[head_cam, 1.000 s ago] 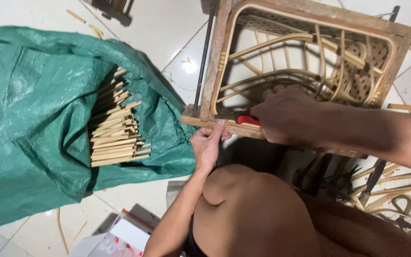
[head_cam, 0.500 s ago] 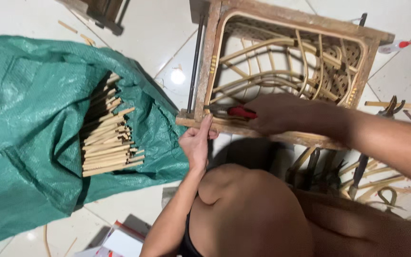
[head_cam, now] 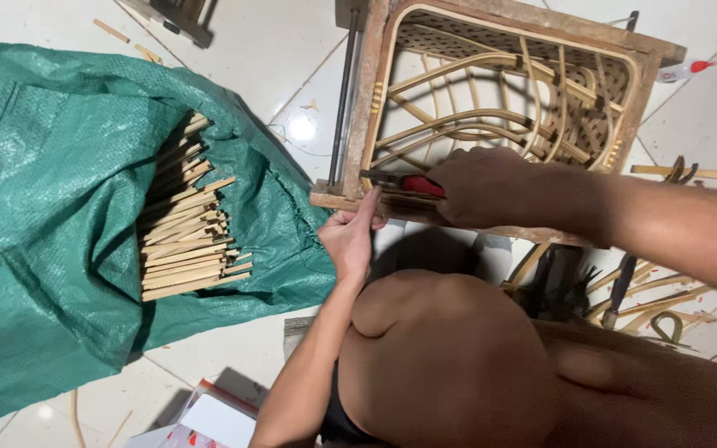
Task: The person weaves thin wooden strips into a rectangular basket frame using a hammer and pliers. They repeatedly insert strips, tap them into place, and trim excess material while seated on the floor.
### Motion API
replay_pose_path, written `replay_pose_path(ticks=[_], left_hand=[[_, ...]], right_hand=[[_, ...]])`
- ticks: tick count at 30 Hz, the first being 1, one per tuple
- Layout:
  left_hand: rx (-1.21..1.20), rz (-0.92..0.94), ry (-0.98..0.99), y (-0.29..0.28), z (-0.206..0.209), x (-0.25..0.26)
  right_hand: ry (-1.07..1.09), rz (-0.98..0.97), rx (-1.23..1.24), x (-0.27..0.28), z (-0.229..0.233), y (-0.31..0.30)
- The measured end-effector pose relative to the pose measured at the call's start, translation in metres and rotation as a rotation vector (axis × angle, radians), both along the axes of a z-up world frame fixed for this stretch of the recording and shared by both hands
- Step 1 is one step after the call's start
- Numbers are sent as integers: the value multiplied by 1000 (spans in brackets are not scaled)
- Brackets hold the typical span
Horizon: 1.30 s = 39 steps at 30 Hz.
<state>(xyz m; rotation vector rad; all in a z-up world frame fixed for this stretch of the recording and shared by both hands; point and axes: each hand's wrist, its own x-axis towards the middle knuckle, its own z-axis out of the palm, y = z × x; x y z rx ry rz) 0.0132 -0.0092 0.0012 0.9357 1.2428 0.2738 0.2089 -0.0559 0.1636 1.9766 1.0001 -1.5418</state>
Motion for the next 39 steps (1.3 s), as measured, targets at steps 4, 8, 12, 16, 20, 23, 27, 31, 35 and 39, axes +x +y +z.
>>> replay_pose_path(ticks=[4, 8, 12, 16, 20, 23, 27, 31, 35, 39], left_hand=[[-116, -199, -17, 25, 15, -12], [510, -587, 266, 58, 53, -37], [1375, -1081, -335, 79, 69, -4], [1536, -1534, -392, 78, 55, 35], [1517, -1594, -389, 76, 47, 34], [1635, -1538, -426, 74, 45, 32], [1399, -1325, -424, 79, 42, 30], [799, -902, -151, 106, 34, 34], [32, -803, 64, 124, 21, 23], [86, -762, 75, 116, 11, 12]], right_hand=[[-157, 118, 238, 15, 14, -30], [-364, 225, 757, 28, 41, -95], [-427, 463, 611, 31, 27, -125], [-465, 668, 487, 23, -5, -122], [-501, 64, 756, 21, -5, -150], [-298, -458, 686, 24, 15, -208], [-631, -1039, 878, -17, 3, -304], [-706, -1423, 814, -80, -50, -396], [-959, -1121, 777, -115, -112, -480], [-1143, -729, 674, -110, -192, -535]])
